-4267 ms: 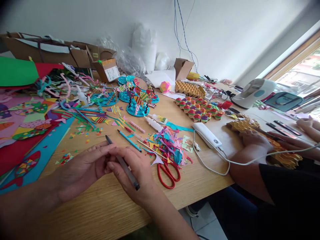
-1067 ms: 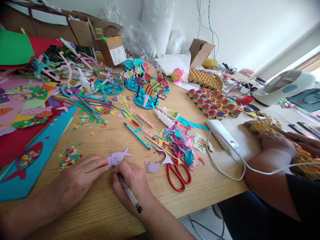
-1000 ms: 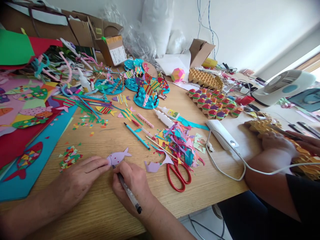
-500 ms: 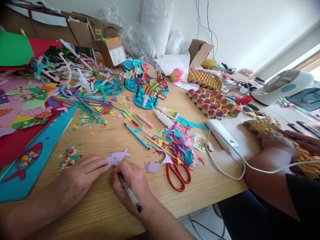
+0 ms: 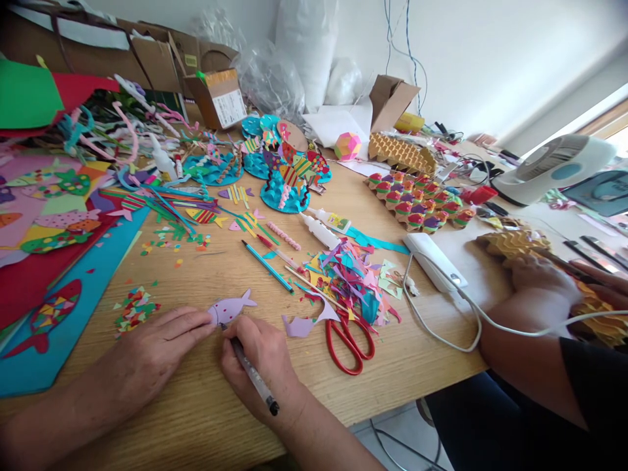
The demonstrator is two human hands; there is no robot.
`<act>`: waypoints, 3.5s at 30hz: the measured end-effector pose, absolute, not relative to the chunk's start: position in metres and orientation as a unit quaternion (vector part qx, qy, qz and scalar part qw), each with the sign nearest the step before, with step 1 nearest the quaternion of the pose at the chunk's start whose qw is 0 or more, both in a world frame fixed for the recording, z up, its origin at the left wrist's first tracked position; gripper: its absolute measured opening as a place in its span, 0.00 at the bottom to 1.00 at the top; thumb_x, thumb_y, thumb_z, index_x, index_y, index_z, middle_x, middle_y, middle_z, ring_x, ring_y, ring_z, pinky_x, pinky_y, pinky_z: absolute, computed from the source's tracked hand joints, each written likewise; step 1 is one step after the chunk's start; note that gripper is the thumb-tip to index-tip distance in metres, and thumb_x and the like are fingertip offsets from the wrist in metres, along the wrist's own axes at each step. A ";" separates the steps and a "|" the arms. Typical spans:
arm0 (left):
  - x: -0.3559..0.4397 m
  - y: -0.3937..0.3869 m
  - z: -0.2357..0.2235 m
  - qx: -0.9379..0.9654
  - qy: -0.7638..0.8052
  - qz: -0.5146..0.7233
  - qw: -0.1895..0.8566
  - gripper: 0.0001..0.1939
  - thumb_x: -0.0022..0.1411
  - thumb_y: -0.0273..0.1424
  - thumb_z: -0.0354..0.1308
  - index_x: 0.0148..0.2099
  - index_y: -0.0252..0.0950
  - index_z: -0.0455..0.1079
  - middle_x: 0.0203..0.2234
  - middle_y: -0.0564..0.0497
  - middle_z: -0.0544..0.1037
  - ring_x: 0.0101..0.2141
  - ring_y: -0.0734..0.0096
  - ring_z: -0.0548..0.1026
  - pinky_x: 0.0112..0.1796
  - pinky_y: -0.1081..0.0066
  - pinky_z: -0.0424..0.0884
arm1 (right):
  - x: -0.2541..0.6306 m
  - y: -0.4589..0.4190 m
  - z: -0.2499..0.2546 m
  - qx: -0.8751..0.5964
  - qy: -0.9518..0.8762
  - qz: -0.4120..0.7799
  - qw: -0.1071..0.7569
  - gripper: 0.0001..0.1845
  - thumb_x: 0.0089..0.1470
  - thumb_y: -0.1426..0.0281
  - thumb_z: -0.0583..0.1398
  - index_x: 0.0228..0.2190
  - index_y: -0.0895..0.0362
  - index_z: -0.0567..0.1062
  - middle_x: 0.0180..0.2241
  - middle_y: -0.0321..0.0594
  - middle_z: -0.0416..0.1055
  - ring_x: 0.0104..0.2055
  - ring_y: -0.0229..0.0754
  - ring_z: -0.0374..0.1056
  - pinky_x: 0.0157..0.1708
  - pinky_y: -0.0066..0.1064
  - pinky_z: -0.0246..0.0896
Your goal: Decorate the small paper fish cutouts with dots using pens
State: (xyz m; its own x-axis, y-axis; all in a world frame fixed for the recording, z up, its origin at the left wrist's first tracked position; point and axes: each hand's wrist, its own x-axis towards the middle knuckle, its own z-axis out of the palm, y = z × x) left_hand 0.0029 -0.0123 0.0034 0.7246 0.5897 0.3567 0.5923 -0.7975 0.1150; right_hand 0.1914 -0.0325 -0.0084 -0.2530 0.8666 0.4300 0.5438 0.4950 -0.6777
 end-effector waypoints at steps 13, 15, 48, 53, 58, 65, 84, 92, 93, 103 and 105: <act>0.002 -0.013 0.003 -0.927 -0.325 -0.186 -0.025 0.23 0.57 0.14 0.39 0.47 0.31 0.70 0.41 0.47 0.76 0.43 0.66 0.71 0.44 0.67 0.71 | 0.190 -0.033 -0.007 -0.476 -0.761 0.203 0.392 0.06 0.47 0.77 0.52 0.27 0.55 0.66 0.21 0.33 0.69 0.22 0.34 0.65 0.24 0.23 0.61; 0.002 -0.013 0.003 -0.927 -0.325 -0.185 -0.017 0.23 0.57 0.14 0.39 0.47 0.31 0.70 0.41 0.47 0.76 0.43 0.66 0.71 0.45 0.67 0.71 | 0.190 -0.033 -0.007 -0.478 -0.758 0.200 0.396 0.06 0.47 0.77 0.52 0.27 0.55 0.66 0.21 0.34 0.69 0.22 0.34 0.65 0.24 0.23 0.61; 0.005 -0.012 0.006 -0.929 -0.314 -0.195 0.011 0.22 0.58 0.14 0.38 0.43 0.28 0.72 0.38 0.44 0.77 0.40 0.64 0.73 0.40 0.66 0.74 | 0.190 -0.031 -0.007 -0.478 -0.754 0.207 0.400 0.06 0.47 0.77 0.52 0.26 0.55 0.66 0.20 0.33 0.68 0.21 0.34 0.65 0.23 0.23 0.61; 0.005 -0.011 0.008 -0.931 -0.315 -0.187 0.004 0.23 0.57 0.14 0.38 0.44 0.28 0.72 0.39 0.44 0.77 0.40 0.63 0.73 0.40 0.64 0.74 | 0.190 -0.031 -0.008 -0.480 -0.752 0.212 0.399 0.06 0.46 0.77 0.52 0.26 0.54 0.65 0.20 0.33 0.68 0.21 0.34 0.65 0.23 0.23 0.61; 0.005 -0.013 0.008 -0.929 -0.326 -0.174 -0.005 0.24 0.57 0.14 0.37 0.44 0.29 0.72 0.39 0.45 0.77 0.41 0.65 0.73 0.42 0.65 0.73 | 0.190 -0.031 -0.010 -0.477 -0.757 0.208 0.395 0.06 0.47 0.76 0.51 0.26 0.54 0.65 0.20 0.33 0.68 0.21 0.34 0.65 0.23 0.23 0.61; 0.003 -0.013 0.002 -0.929 -0.319 -0.187 -0.007 0.22 0.57 0.14 0.39 0.45 0.29 0.71 0.40 0.45 0.76 0.42 0.64 0.72 0.43 0.66 0.72 | 0.190 -0.031 -0.009 -0.478 -0.755 0.208 0.397 0.06 0.47 0.77 0.52 0.27 0.54 0.66 0.20 0.33 0.68 0.20 0.34 0.64 0.22 0.23 0.60; 0.004 -0.016 -0.003 -0.922 -0.338 -0.191 -0.016 0.23 0.57 0.14 0.38 0.46 0.30 0.70 0.41 0.46 0.75 0.43 0.65 0.70 0.45 0.66 0.70 | 0.190 -0.031 -0.009 -0.482 -0.752 0.201 0.402 0.06 0.47 0.77 0.52 0.25 0.55 0.66 0.20 0.32 0.68 0.20 0.33 0.64 0.23 0.23 0.60; 0.004 -0.012 0.004 -0.930 -0.317 -0.186 0.009 0.22 0.58 0.14 0.38 0.44 0.29 0.71 0.38 0.46 0.77 0.41 0.65 0.72 0.42 0.68 0.72 | 0.190 -0.030 -0.009 -0.485 -0.751 0.207 0.396 0.05 0.47 0.76 0.52 0.25 0.55 0.66 0.20 0.32 0.68 0.20 0.33 0.63 0.23 0.23 0.59; 0.004 -0.012 0.003 -0.929 -0.318 -0.189 0.008 0.22 0.58 0.15 0.38 0.44 0.29 0.71 0.38 0.46 0.77 0.40 0.65 0.72 0.42 0.68 0.72 | 0.190 -0.030 -0.009 -0.486 -0.751 0.206 0.396 0.05 0.47 0.76 0.52 0.26 0.55 0.66 0.20 0.33 0.68 0.20 0.33 0.63 0.23 0.23 0.59; 0.005 -0.014 -0.002 -0.923 -0.331 -0.197 -0.008 0.22 0.58 0.15 0.38 0.45 0.30 0.71 0.40 0.46 0.76 0.42 0.65 0.71 0.43 0.66 0.71 | 0.190 -0.030 -0.008 -0.482 -0.752 0.207 0.400 0.06 0.47 0.77 0.52 0.25 0.55 0.66 0.20 0.32 0.68 0.19 0.33 0.63 0.21 0.22 0.58; 0.005 -0.012 0.001 -0.928 -0.321 -0.192 0.002 0.22 0.58 0.14 0.38 0.44 0.30 0.71 0.39 0.46 0.77 0.41 0.65 0.72 0.42 0.67 0.72 | 0.190 -0.030 -0.008 -0.479 -0.754 0.206 0.399 0.06 0.47 0.77 0.52 0.25 0.55 0.66 0.20 0.32 0.68 0.19 0.33 0.63 0.21 0.22 0.58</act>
